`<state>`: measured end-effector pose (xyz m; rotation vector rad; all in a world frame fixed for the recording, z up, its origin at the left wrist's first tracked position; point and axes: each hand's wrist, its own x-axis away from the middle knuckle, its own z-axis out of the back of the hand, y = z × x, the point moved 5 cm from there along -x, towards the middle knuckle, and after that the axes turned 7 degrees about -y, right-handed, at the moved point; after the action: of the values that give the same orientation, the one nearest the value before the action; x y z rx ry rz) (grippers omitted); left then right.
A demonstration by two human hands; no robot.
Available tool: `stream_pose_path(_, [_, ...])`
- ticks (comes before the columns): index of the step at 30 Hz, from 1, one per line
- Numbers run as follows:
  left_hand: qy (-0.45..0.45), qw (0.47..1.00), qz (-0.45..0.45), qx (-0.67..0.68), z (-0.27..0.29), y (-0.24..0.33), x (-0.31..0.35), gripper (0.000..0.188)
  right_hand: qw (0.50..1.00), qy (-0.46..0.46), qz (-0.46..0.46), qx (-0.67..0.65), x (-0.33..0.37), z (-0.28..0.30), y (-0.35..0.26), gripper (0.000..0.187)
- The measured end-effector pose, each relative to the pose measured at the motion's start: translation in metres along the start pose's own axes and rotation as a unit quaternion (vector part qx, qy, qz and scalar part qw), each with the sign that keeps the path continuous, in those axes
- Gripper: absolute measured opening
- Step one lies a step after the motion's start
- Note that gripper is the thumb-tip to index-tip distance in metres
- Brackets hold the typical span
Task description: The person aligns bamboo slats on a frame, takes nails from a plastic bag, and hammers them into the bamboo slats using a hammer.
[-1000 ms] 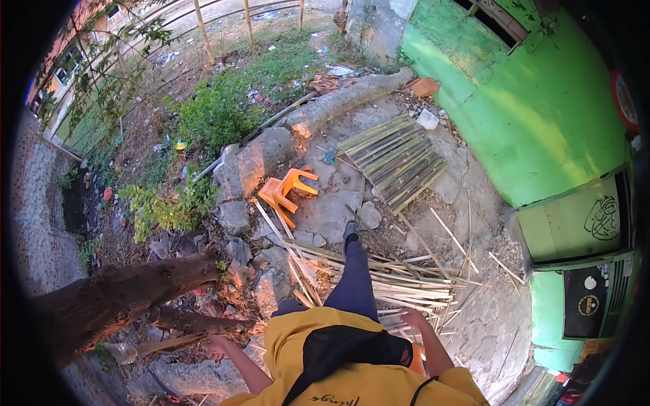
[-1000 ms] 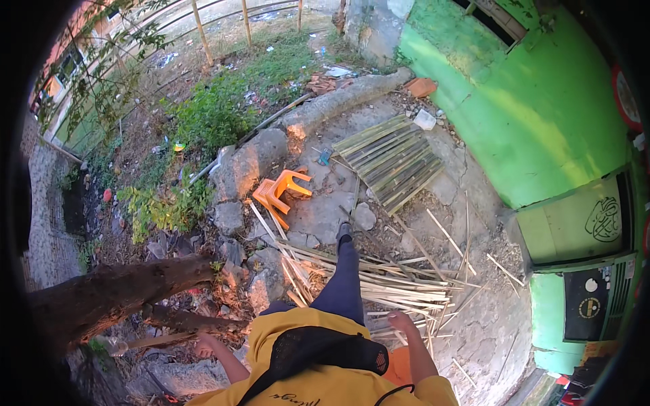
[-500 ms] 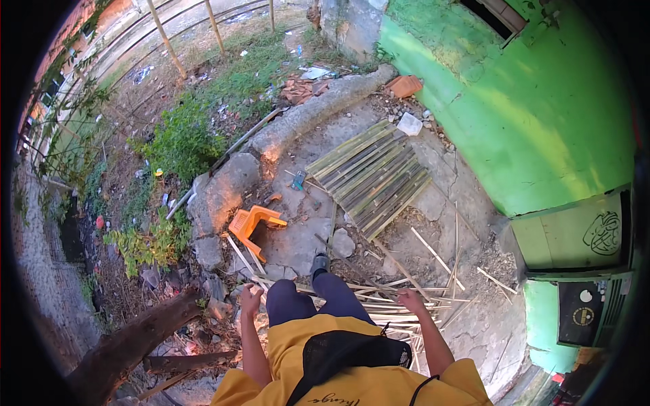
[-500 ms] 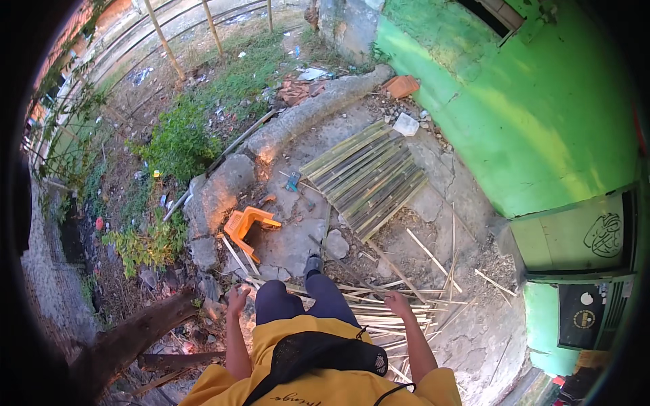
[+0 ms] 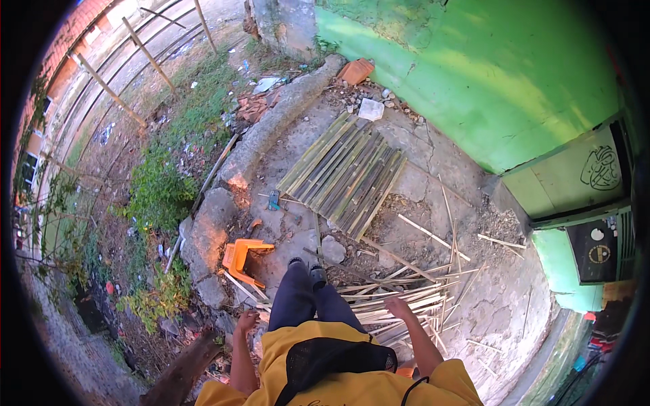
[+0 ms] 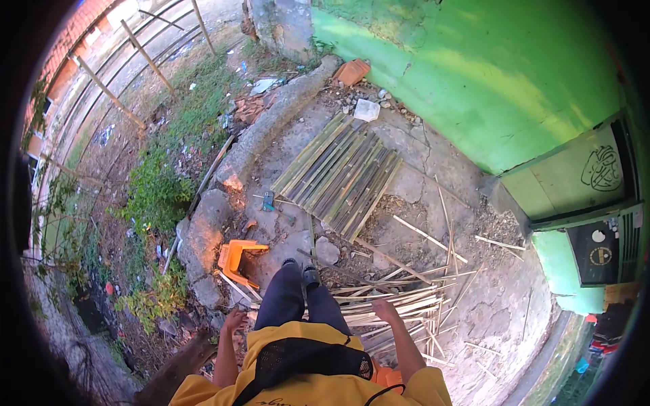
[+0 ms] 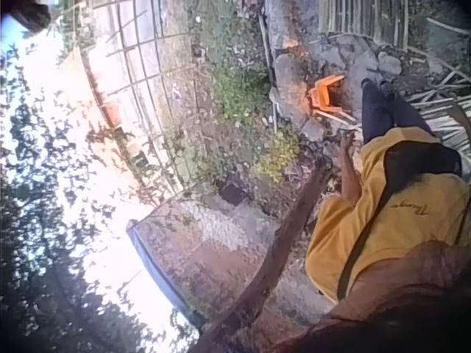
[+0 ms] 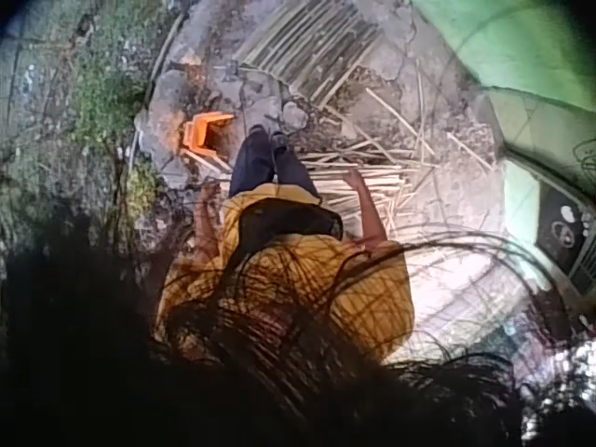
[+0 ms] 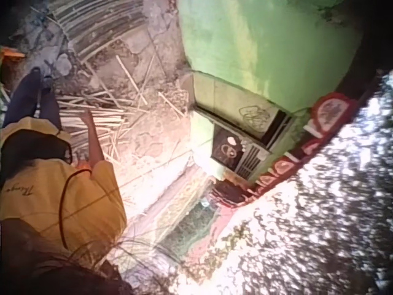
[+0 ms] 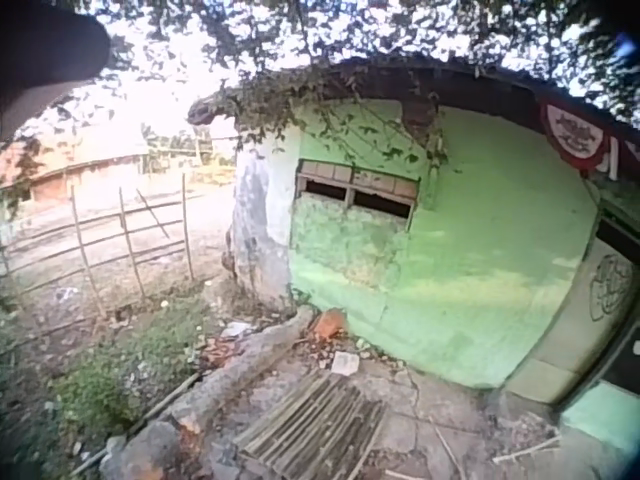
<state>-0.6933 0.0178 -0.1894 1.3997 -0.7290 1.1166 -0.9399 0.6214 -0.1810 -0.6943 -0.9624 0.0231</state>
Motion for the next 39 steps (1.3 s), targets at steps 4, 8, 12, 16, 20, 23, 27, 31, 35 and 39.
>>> stream_pose_path(4, [-0.037,0.998,-0.008,-0.043,-0.006,0.043,-0.019,0.034,0.988,-0.013,-0.134,-0.078,0.025,-0.030,0.028,0.036])
stream_pose_path(8, [-0.086,0.991,0.037,-0.099,0.001,0.075,-0.042,0.039,0.983,-0.066,-0.158,-0.067,0.040,-0.050,0.024,0.038])
stream_pose_path(12, [-0.117,0.937,0.081,-0.320,-0.024,0.128,-0.064,0.068,0.987,-0.045,-0.132,-0.080,0.034,-0.052,0.018,0.033])
stream_pose_path(16, [-0.126,0.838,0.077,-0.525,-0.069,0.134,-0.076,0.088,0.986,-0.030,-0.126,-0.102,0.018,-0.042,-0.015,0.031])
stream_pose_path(20, [-0.051,0.840,0.013,-0.540,-0.062,0.099,-0.116,0.074,0.994,-0.058,-0.095,-0.023,-0.028,-0.024,-0.049,0.031])
stream_pose_path(23, [-0.146,0.827,-0.027,-0.543,-0.067,0.104,-0.124,0.062,0.995,-0.055,-0.082,-0.032,-0.061,-0.006,-0.036,0.031])
stream_pose_path(27, [-0.379,0.841,0.021,-0.386,-0.095,0.171,-0.070,0.047,0.991,-0.087,-0.097,-0.025,-0.105,0.020,-0.015,0.034])
stream_pose_path(31, [-0.343,0.868,0.065,-0.353,-0.112,0.199,-0.092,0.042,0.992,-0.095,-0.081,0.026,-0.180,0.041,0.042,0.031])
stream_pose_path(35, [-0.174,0.890,-0.065,-0.417,-0.141,0.213,-0.232,0.038,0.997,-0.039,-0.039,0.059,-0.260,0.078,0.110,0.029])
stream_pose_path(39, [0.014,0.957,-0.154,-0.247,-0.182,0.219,-0.444,0.043,0.990,0.027,-0.077,0.114,-0.336,0.095,0.143,0.027])
